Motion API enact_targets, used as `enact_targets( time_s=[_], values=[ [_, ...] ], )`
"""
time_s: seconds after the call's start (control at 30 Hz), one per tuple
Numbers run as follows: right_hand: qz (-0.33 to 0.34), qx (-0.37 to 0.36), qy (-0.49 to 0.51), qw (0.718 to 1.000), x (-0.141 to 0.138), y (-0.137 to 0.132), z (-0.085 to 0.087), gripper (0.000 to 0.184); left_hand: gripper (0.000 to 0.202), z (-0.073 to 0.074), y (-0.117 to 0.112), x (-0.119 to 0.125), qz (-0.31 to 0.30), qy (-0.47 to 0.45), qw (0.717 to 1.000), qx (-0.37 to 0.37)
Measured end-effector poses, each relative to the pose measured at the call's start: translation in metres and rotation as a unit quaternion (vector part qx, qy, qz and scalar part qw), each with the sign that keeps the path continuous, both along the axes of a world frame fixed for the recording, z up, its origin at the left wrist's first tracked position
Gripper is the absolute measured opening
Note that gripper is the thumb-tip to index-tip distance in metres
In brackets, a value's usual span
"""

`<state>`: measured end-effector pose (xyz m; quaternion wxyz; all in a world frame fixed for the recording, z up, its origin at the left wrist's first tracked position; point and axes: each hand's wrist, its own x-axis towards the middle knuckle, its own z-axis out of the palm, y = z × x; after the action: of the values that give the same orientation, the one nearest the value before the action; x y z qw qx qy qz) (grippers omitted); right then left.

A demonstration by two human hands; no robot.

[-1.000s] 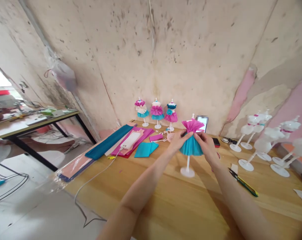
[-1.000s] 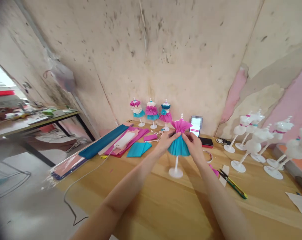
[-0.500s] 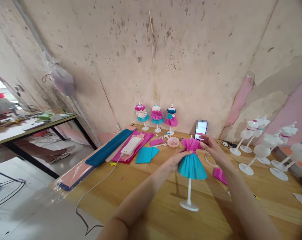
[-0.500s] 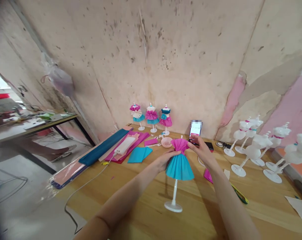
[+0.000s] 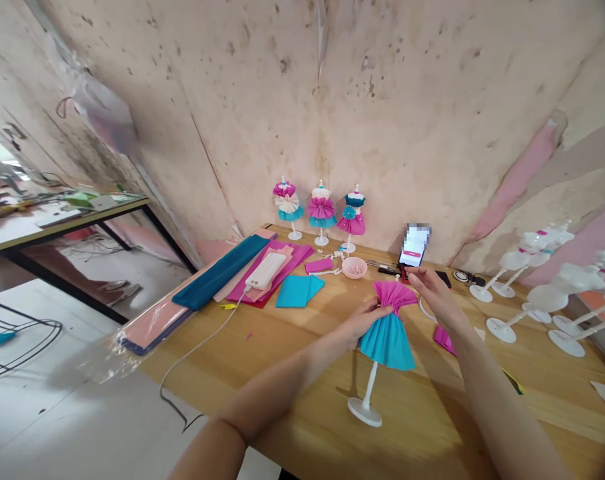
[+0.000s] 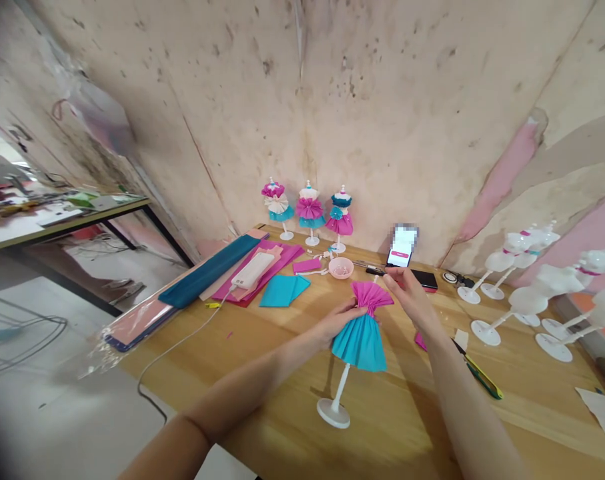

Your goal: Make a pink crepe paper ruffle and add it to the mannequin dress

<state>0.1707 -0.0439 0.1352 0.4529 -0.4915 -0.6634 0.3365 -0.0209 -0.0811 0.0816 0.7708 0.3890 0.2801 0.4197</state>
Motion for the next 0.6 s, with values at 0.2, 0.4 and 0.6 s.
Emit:
enact_targets(
  time_s=[0.2, 0.4, 0.6],
  values=[
    [0.17, -0.072, -0.003, 0.983, 0.008, -0.016, 0.02, 0.064, 0.052, 0.032, -0.004, -0.015, 0.071, 0.018, 0.988, 0.138],
    [0.161, -0.09, 0.057, 0.981, -0.024, -0.048, 0.03, 0.045, 0.051, 0.055, -0.017, -0.023, 0.077, 0.082, 0.961, 0.251],
    [0.146, -0.084, 0.099, 0.981, -0.032, -0.054, 0.027, 0.034, 0.054, 0.056, -0.017, -0.025, 0.059, 0.137, 0.944, 0.295]
  ],
)
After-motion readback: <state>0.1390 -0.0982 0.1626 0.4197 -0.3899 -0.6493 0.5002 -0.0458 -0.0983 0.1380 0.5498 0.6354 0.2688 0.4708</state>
